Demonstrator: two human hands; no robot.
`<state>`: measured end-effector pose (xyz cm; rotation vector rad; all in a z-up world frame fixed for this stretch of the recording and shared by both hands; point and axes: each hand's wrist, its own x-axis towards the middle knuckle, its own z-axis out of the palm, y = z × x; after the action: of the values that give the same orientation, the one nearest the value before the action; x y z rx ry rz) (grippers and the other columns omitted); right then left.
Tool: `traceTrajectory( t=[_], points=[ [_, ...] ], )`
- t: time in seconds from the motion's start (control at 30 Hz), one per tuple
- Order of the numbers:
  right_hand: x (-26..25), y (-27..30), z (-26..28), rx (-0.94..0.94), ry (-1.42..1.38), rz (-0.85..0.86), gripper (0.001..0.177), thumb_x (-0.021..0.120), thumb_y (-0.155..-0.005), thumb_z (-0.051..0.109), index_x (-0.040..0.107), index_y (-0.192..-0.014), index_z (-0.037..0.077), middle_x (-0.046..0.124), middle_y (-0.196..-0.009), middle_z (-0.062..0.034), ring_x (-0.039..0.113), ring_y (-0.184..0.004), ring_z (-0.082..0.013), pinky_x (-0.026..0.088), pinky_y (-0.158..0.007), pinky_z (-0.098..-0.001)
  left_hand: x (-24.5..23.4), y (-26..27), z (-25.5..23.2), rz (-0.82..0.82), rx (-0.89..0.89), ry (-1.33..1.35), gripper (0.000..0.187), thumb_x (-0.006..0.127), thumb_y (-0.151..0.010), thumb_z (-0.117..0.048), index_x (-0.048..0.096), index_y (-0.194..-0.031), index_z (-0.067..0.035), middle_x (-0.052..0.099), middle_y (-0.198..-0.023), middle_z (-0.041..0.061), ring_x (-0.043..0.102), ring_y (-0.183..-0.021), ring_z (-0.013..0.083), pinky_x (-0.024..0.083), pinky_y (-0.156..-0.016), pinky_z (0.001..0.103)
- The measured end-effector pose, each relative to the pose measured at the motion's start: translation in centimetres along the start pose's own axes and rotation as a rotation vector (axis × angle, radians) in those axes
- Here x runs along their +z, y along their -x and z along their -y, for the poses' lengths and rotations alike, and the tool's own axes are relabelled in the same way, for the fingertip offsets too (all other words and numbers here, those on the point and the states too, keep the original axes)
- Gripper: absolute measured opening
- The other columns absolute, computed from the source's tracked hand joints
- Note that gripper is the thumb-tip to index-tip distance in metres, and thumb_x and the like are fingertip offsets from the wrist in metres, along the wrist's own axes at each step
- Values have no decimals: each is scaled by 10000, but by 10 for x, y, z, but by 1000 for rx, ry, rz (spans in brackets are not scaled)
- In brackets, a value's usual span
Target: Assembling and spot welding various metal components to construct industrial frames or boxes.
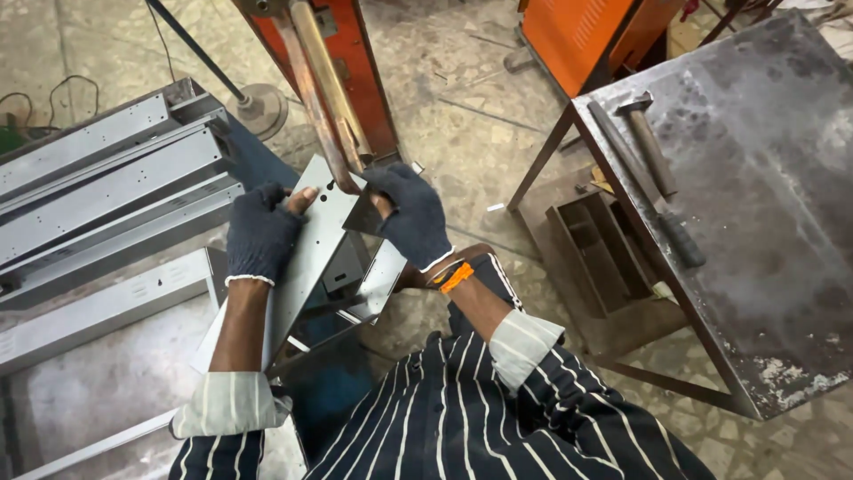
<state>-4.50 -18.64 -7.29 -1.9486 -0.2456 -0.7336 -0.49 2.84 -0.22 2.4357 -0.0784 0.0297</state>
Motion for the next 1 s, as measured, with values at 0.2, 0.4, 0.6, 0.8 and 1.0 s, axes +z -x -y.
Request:
traceTrajectory(
  t=[0.2,0.4,0.6,0.8,1.0],
  points=[
    [-13,-1,20,44,31,144,673,816,-700,85,639,-1348,120,682,-1154,-151,635,-1100,-392,521,-947,-441,4,-5,10,-24,40,-15,536,789,-865,-502,751,-967,23,685,-702,181,654,-610,235,497,-621,408],
    [-2,10,20,-4,76,58,710,851,-696,110,588,-1356,117,654,-1238,-201,614,-1185,-408,508,-992,-457,3,-6,13,-28,62,-5,505,802,-857,-457,756,-936,40,656,-677,197,611,-593,245,470,-596,419],
    [-8,13,22,40,72,87,622,795,-769,85,613,-1363,77,657,-1266,-205,627,-1190,-399,527,-998,-449,-2,-11,8,15,52,-48,516,795,-868,-465,727,-887,46,631,-671,228,605,-585,285,466,-614,433],
    [-6,17,13,30,101,79,568,766,-776,77,615,-1323,43,642,-1270,-244,622,-1185,-415,522,-993,-452,0,-15,16,1,114,-33,523,800,-838,-467,712,-889,46,637,-688,234,621,-598,279,474,-606,431],
    [-11,12,19,-3,128,83,545,732,-785,50,619,-1318,47,652,-1244,-224,631,-1183,-416,527,-1010,-458,2,-13,17,11,99,-80,539,826,-812,-490,738,-878,38,661,-722,253,670,-659,313,495,-637,449]
  ],
)
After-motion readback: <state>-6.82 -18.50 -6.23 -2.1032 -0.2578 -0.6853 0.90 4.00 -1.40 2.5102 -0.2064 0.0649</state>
